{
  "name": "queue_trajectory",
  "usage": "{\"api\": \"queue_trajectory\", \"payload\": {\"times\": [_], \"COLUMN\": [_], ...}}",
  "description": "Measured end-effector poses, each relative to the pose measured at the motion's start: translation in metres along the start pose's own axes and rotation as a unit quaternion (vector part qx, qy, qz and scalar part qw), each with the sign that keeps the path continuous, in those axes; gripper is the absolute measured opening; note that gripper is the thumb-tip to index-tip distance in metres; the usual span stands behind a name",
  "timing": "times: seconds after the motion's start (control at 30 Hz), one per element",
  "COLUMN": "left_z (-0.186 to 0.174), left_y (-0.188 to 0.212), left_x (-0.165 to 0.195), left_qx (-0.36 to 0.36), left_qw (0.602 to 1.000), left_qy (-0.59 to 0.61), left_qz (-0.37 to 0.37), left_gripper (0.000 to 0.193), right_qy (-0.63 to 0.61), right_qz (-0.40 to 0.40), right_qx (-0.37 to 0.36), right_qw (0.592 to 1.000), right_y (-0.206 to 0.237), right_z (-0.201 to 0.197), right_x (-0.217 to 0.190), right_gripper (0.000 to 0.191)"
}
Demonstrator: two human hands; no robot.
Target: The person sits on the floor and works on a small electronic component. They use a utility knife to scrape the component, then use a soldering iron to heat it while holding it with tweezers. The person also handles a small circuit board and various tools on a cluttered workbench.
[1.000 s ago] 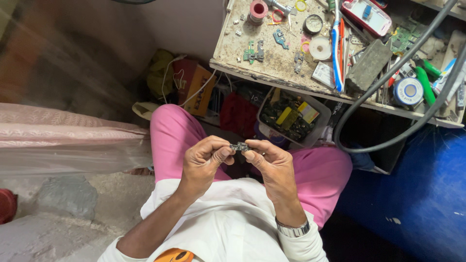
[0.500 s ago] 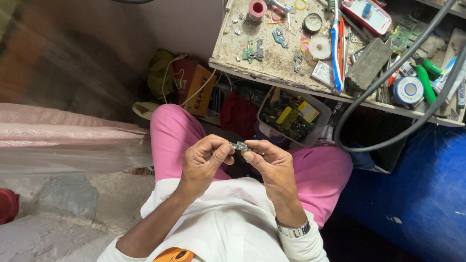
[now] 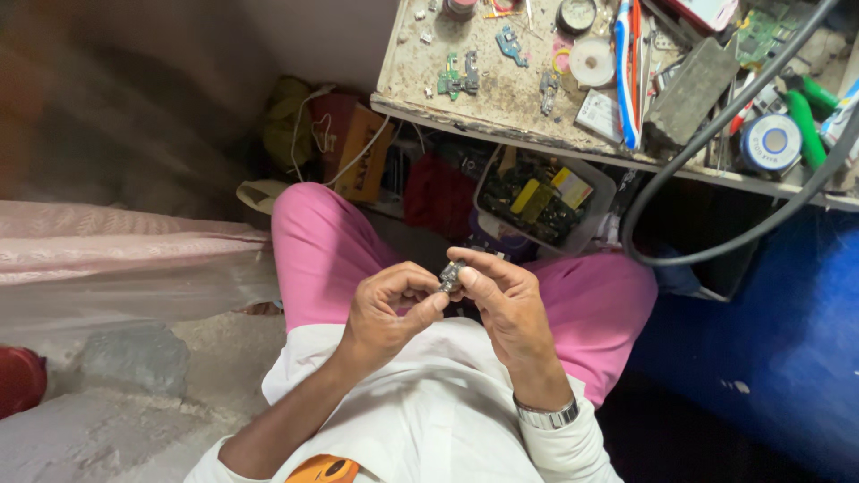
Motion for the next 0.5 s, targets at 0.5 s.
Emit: {"api": "queue_trajectory", "payload": {"times": [0.5], "left_z": [0.0031], "left_y": [0.0016], "left_x": [-0.0019], "left_qx": [-0.015], "left_qw": [0.998], "left_qy": [-0.051], "left_qz": [0.017], "left_gripper": [0.012], "right_qy": [0.018], "right_qz": [0.024], "right_qx": [0.002], "right_qw": [1.000], "right_y": [0.0006], "right_z": [0.0008], "right_x": [0.0016], "right_gripper": [0.038]}}
Point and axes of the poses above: each hand's wrist, its own y-axis away from the middle knuckle, its own z-axis out of the palm, x = y × z, the point moved 4 cm from there along -y, towards the middle knuckle, and after that the axes turned 15 degrees about y, right-handed, at the moved point
